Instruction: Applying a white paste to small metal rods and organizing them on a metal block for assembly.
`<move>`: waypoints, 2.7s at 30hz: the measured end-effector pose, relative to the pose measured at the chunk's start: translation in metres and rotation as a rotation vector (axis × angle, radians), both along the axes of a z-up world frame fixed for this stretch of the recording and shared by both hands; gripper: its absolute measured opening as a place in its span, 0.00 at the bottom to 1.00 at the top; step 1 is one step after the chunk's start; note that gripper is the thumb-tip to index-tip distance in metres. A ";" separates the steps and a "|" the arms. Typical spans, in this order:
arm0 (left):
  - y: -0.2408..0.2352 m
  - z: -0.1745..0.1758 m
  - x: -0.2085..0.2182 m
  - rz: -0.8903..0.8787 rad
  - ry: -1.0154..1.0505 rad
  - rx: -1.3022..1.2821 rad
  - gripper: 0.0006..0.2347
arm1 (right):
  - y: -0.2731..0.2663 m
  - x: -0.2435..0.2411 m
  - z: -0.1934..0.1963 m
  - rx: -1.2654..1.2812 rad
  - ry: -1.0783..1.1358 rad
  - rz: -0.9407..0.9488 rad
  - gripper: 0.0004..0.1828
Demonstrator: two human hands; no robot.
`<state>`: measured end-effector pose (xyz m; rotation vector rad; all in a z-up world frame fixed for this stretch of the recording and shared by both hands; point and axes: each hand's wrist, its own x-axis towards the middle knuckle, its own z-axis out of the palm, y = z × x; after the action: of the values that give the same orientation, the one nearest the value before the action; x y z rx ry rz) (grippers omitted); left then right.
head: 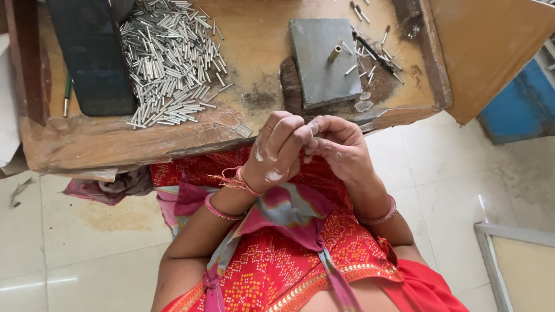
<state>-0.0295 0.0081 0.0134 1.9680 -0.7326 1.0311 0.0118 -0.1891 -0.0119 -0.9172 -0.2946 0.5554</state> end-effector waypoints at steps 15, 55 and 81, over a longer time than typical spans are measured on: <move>-0.004 -0.037 -0.001 -0.647 0.585 -1.111 0.08 | 0.026 0.002 0.002 0.204 -0.158 -0.121 0.08; 0.006 -0.040 -0.014 -0.574 0.694 -1.045 0.05 | 0.028 -0.024 0.029 -0.574 -0.975 -0.420 0.07; 0.011 -0.024 -0.015 -0.081 0.471 -0.751 0.05 | 0.049 -0.006 0.040 -0.675 -1.116 -0.430 0.09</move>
<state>-0.0450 0.0189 -0.0105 1.4135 -0.1201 0.6188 0.0060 -0.1400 0.0283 -1.8486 -0.9119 -0.3513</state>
